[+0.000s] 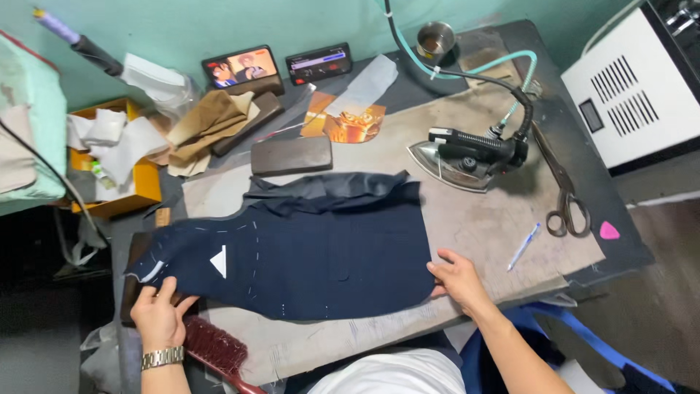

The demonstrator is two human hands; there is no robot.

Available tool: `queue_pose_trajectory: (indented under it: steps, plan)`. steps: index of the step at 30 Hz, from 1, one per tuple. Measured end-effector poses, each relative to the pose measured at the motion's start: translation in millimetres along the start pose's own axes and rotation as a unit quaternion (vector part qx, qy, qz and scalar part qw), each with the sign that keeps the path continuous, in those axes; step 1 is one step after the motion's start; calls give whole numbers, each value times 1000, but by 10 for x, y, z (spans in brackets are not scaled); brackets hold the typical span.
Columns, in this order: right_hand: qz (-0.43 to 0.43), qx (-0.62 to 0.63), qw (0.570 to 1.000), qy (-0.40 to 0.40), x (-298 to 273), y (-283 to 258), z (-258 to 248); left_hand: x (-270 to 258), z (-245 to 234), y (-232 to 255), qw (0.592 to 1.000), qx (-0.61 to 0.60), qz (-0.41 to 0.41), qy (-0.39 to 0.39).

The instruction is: The person cuts dark blue fabric with large shears along a marked line, marks a piece of fabric with chalk, and trims threads using small nippers.

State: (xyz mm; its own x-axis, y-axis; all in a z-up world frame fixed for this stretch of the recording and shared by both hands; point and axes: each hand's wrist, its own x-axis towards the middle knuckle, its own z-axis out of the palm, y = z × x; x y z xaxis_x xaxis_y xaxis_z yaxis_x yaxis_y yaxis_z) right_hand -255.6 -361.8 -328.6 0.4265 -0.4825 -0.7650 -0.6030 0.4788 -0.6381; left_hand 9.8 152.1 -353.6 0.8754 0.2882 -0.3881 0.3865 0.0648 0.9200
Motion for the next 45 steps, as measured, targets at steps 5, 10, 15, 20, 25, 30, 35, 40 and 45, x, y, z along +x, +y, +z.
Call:
queue_pose_trajectory:
  steps: [5, 10, 15, 20, 25, 30, 35, 40, 45]
  plan:
    - [-32, -14, 999, -17, -331, 273, 18, 435, -381, -359, 998, 2, 34, 54]
    - [-304, -381, 868, 93, -433, 561, 298, 3, -129, 27, 945, 236, 207, 96]
    - [-605, -433, 666, -58, -485, 524, 805, -762, 471, 9, 729, 493, 465, 100]
    - [-652, -500, 567, -59, -98, -27, 867, -1019, 584, -186, 705, 553, 441, -57]
    - [-496, -395, 749, 191, 320, -380, 491, -893, 206, -299, 689, 585, 422, -77]
    - [-81, -263, 956, 104, -612, -446, 623, -1216, 119, -303, 674, 507, 526, -110]
    - [8, -179, 980, -83, -1053, 121, 468, -1637, 51, -706, 624, 544, 442, -344]
    - [-140, -368, 914, -92, -832, 701, 242, -1757, 151, -814, 562, 562, 489, -361]
    - [-127, -366, 920, -67, -910, 213, 229, -1624, 134, -797, 558, 591, 498, -301]
